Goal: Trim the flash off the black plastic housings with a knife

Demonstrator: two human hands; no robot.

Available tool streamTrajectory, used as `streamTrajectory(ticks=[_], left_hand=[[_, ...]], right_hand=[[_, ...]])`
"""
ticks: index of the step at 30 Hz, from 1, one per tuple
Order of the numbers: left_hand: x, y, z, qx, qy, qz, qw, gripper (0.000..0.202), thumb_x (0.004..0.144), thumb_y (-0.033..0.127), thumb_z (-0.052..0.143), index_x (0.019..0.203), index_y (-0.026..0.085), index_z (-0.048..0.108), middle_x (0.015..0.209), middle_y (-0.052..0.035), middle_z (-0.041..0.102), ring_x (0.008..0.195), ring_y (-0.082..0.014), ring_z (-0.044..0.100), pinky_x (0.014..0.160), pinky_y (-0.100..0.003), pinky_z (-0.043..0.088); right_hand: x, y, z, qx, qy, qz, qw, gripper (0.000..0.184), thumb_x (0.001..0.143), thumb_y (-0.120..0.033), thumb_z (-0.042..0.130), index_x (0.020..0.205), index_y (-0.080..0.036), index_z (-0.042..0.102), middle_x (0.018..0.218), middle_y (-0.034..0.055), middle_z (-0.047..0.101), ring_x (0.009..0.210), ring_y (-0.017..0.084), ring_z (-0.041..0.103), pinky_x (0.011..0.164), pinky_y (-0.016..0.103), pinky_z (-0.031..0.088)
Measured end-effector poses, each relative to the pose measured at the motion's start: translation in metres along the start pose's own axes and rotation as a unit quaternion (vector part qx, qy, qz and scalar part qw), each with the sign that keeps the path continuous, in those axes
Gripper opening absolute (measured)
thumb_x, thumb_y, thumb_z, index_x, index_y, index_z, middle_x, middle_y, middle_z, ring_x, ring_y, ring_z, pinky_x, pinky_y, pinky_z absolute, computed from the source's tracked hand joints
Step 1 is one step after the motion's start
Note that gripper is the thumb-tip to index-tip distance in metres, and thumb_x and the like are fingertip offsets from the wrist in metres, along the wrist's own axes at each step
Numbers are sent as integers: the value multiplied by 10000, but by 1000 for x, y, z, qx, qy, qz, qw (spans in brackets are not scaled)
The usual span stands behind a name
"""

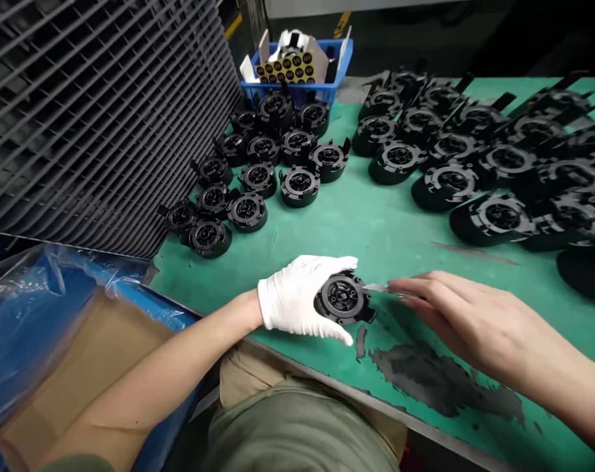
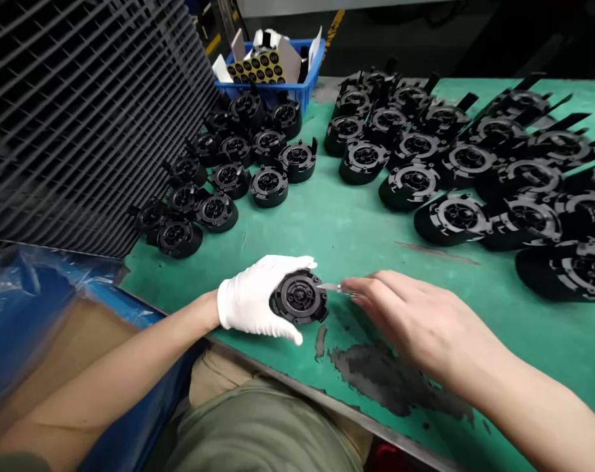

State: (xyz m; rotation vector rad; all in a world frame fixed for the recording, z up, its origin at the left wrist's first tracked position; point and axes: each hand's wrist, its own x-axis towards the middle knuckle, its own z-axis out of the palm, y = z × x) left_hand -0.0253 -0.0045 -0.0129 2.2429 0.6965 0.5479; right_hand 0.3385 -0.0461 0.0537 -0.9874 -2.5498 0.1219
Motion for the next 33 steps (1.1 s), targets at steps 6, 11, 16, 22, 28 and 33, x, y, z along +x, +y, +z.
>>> streamTrajectory(ticks=[6, 11, 16, 22, 28, 33], left_hand=[[1, -3, 11, 14, 13, 4, 1000, 1369, 916, 913, 1084, 1929, 174, 538, 1866, -322, 738, 1736, -549, 761, 1495, -717, 615], [1, 1, 5, 7, 10, -7, 1000, 1295, 965, 919, 1042, 1916, 192, 551, 1860, -300, 754, 1721, -526, 781, 1482, -711, 628], [3, 3, 4, 3, 6, -26, 1000, 1264, 941, 914, 1065, 1880, 205, 602, 1847, -289, 769, 1716, -531, 783, 1483, -718, 625], [5, 2, 4, -11, 5, -22, 1000, 1233, 938, 921, 1063, 1845, 204, 634, 1785, -271, 814, 1683, -523, 806, 1470, -716, 634], [5, 2, 5, -8, 11, -16, 1000, 1204, 962, 912, 1049, 1831, 189, 636, 1762, -277, 818, 1667, -520, 815, 1463, -701, 640], [4, 2, 6, -5, 14, -11, 1000, 1205, 971, 874, 1064, 1850, 182, 616, 1772, -295, 806, 1670, -533, 808, 1462, -721, 635]], right_hand=[[4, 13, 12, 7, -74, -14, 997, 345, 1296, -193, 554, 1494, -286, 820, 1133, 82, 879, 902, 273, 812, 785, 421, 608], [2, 24, 13, 15, -121, -2, 993, 543, 1247, -102, 469, 1599, -340, 807, 1276, 96, 907, 1012, 297, 813, 886, 483, 624], [9, 28, 10, 4, -132, -31, 991, 571, 1281, -132, 396, 1617, -357, 799, 1279, 91, 898, 1024, 299, 785, 896, 494, 576], [11, 27, 7, 10, -122, -51, 991, 585, 1271, -107, 408, 1614, -343, 819, 1255, 91, 886, 994, 301, 750, 899, 480, 531], [6, 22, 8, -27, -102, -67, 992, 547, 1234, -43, 466, 1613, -274, 785, 1248, 98, 885, 992, 270, 746, 897, 435, 556], [4, 20, 6, -42, -111, -70, 990, 597, 1195, -11, 447, 1625, -268, 772, 1246, 107, 884, 1000, 263, 769, 903, 427, 586]])
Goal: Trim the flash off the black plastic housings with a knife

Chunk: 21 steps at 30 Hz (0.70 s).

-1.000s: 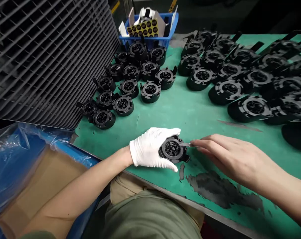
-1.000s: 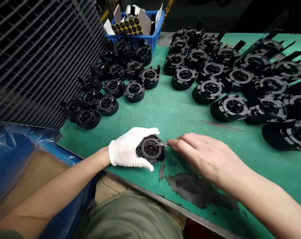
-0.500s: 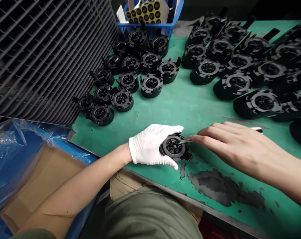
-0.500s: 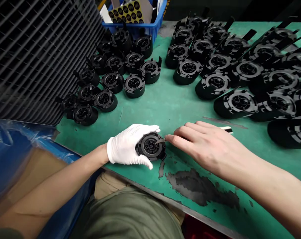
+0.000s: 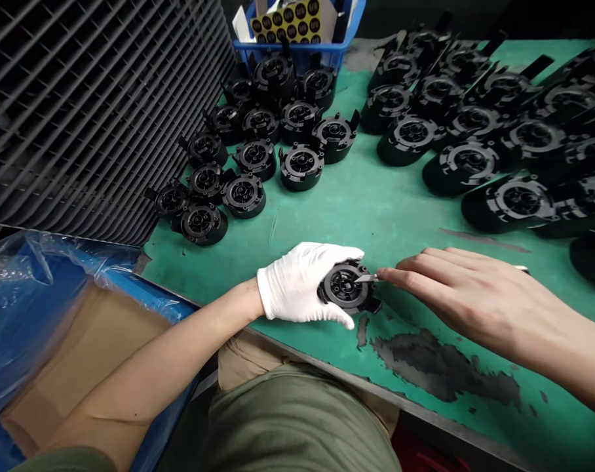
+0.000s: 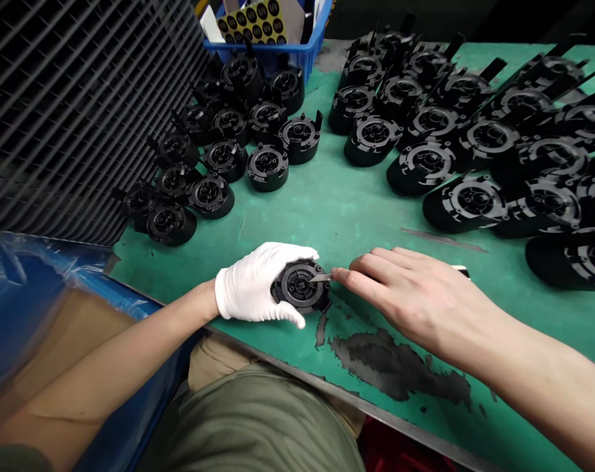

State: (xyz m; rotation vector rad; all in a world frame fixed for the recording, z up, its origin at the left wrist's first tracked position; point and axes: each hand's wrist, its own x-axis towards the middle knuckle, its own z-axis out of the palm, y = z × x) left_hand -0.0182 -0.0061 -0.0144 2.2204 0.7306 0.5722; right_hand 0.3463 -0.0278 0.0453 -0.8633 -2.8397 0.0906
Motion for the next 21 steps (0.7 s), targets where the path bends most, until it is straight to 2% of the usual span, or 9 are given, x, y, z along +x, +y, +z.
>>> streamTrajectory(ticks=[4, 10, 15, 19, 21], left_hand=[[2, 0, 0, 0, -9, -10, 1000, 1207, 952, 875, 1077, 1848, 206, 624, 1775, -285, 805, 1670, -543, 805, 1456, -747, 635], [3, -2, 0, -4, -9, -7, 1000, 1197, 944, 879, 1080, 1833, 211, 637, 1771, -278, 811, 1668, -534, 811, 1464, -729, 631], [1, 0, 0, 1, -8, -6, 1000, 1208, 967, 875, 1066, 1847, 177, 620, 1776, -296, 804, 1686, -529, 800, 1475, -717, 623], [1, -1, 0, 2, -4, 3, 1000, 1230, 945, 866, 1088, 1859, 189, 620, 1781, -288, 802, 1686, -528, 800, 1478, -705, 624], [1, -3, 1, 1, 0, 11, 1000, 1241, 936, 859, 1099, 1862, 186, 619, 1779, -290, 804, 1680, -527, 804, 1475, -700, 630]], right_hand=[[0, -2, -3, 0, -9, 5, 1000, 617, 1176, 6, 435, 1621, -264, 767, 1240, 107, 881, 1007, 265, 775, 901, 426, 600], [5, -8, -9, -14, 14, -11, 1000, 561, 1193, 28, 410, 1550, -262, 732, 1159, 80, 853, 942, 247, 748, 845, 397, 574], [5, -11, -15, -20, -12, -6, 1000, 590, 1176, 33, 425, 1590, -250, 734, 1189, 88, 861, 972, 249, 768, 900, 404, 592], [5, 0, -14, 1, -23, -16, 1000, 604, 1181, -20, 441, 1624, -264, 771, 1230, 118, 877, 994, 260, 785, 910, 420, 595], [5, 11, -11, 15, -21, -32, 999, 598, 1198, -45, 437, 1606, -291, 799, 1198, 105, 874, 960, 246, 775, 899, 422, 594]])
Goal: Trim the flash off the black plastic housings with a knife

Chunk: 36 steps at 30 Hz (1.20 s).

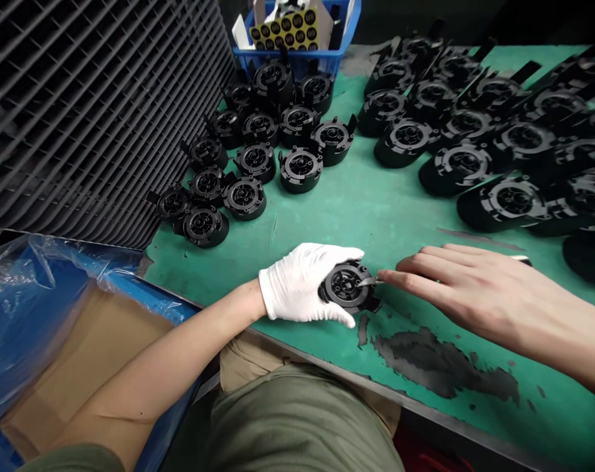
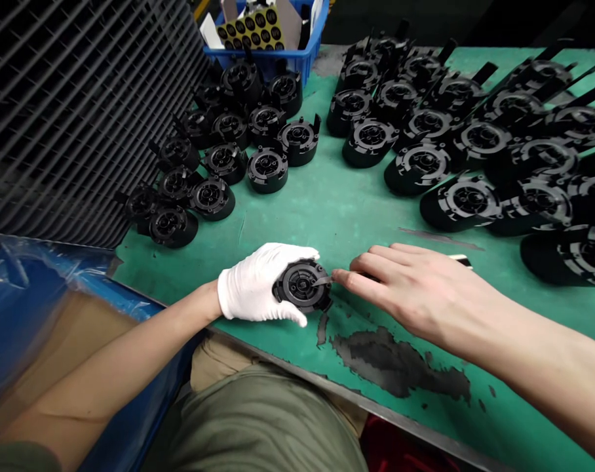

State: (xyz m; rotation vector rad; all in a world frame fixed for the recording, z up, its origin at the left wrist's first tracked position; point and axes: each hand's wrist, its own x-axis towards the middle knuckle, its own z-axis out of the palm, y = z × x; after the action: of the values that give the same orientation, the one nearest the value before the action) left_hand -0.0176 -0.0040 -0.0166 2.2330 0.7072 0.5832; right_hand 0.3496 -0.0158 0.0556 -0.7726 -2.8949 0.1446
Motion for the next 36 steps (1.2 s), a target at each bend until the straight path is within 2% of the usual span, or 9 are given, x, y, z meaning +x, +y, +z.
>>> streamTrajectory(ticks=[6, 10, 15, 18, 21, 25, 29, 32, 36], left_hand=[[-2, -3, 2, 1, 4, 10, 1000, 1235, 969, 876, 1063, 1884, 187, 602, 1797, -287, 797, 1696, -523, 795, 1484, -694, 626], [-3, 0, 0, 6, 4, 4, 1000, 1187, 1011, 853, 1037, 1888, 187, 592, 1813, -290, 788, 1706, -518, 789, 1485, -707, 620], [-2, 8, -3, 11, -10, -12, 1000, 1153, 1016, 805, 1029, 1890, 200, 583, 1832, -279, 771, 1717, -522, 774, 1489, -718, 616], [0, 13, -8, 15, -18, -13, 1000, 1161, 986, 675, 1034, 1915, 168, 557, 1793, -291, 770, 1702, -545, 758, 1479, -743, 623], [2, 14, -17, 3, -27, 2, 1000, 1177, 973, 415, 907, 2011, 172, 408, 1778, -274, 759, 1687, -534, 747, 1467, -759, 633], [2, 5, -25, -34, -18, 60, 997, 1254, 939, 195, 707, 2068, 266, 167, 1979, -208, 627, 1803, -458, 683, 1528, -698, 591], [-3, -2, -18, -31, 42, 101, 994, 1017, 999, 188, 658, 1962, 199, 331, 1942, -270, 638, 1806, -441, 690, 1511, -669, 611], [-5, -3, -12, -22, 41, 91, 995, 917, 1030, 212, 642, 1913, 208, 394, 1891, -262, 688, 1760, -436, 729, 1482, -675, 636], [-5, -4, -10, -29, 40, 90, 995, 917, 1025, 227, 642, 1911, 234, 403, 1867, -236, 711, 1722, -432, 751, 1464, -686, 644]], right_hand=[[-5, 14, 5, 53, 33, 51, 997, 439, 1316, -226, 482, 1541, -319, 848, 1223, 100, 886, 992, 271, 798, 908, 432, 614], [-5, 3, 4, 68, 28, 90, 993, 507, 1281, -165, 468, 1557, -367, 844, 1283, 91, 906, 1047, 296, 812, 952, 454, 602], [9, 7, 1, 15, 17, 19, 1000, 518, 1265, -80, 457, 1578, -297, 809, 1195, 85, 860, 950, 235, 685, 930, 432, 534], [13, 18, -2, 20, 39, -21, 999, 507, 1282, -61, 437, 1526, -296, 814, 1117, 50, 833, 919, 218, 668, 899, 403, 526], [7, 26, -6, 35, 40, -14, 998, 366, 1317, -173, 528, 1511, -295, 814, 1167, 61, 847, 960, 220, 738, 870, 381, 578], [-1, 25, -6, 45, 53, -17, 997, 291, 1308, -243, 616, 1540, -291, 785, 1186, 58, 858, 951, 222, 777, 801, 363, 615], [4, 13, 2, 49, 74, -16, 996, 498, 1273, -95, 486, 1622, -316, 764, 1237, 67, 873, 967, 247, 761, 843, 402, 600], [8, 5, 4, 43, 90, -18, 995, 610, 1246, -66, 441, 1670, -359, 768, 1258, 68, 879, 978, 277, 754, 871, 447, 579], [4, -5, 3, -8, 74, -23, 997, 605, 1208, -54, 492, 1709, -292, 734, 1264, 86, 866, 1026, 299, 745, 869, 467, 571]])
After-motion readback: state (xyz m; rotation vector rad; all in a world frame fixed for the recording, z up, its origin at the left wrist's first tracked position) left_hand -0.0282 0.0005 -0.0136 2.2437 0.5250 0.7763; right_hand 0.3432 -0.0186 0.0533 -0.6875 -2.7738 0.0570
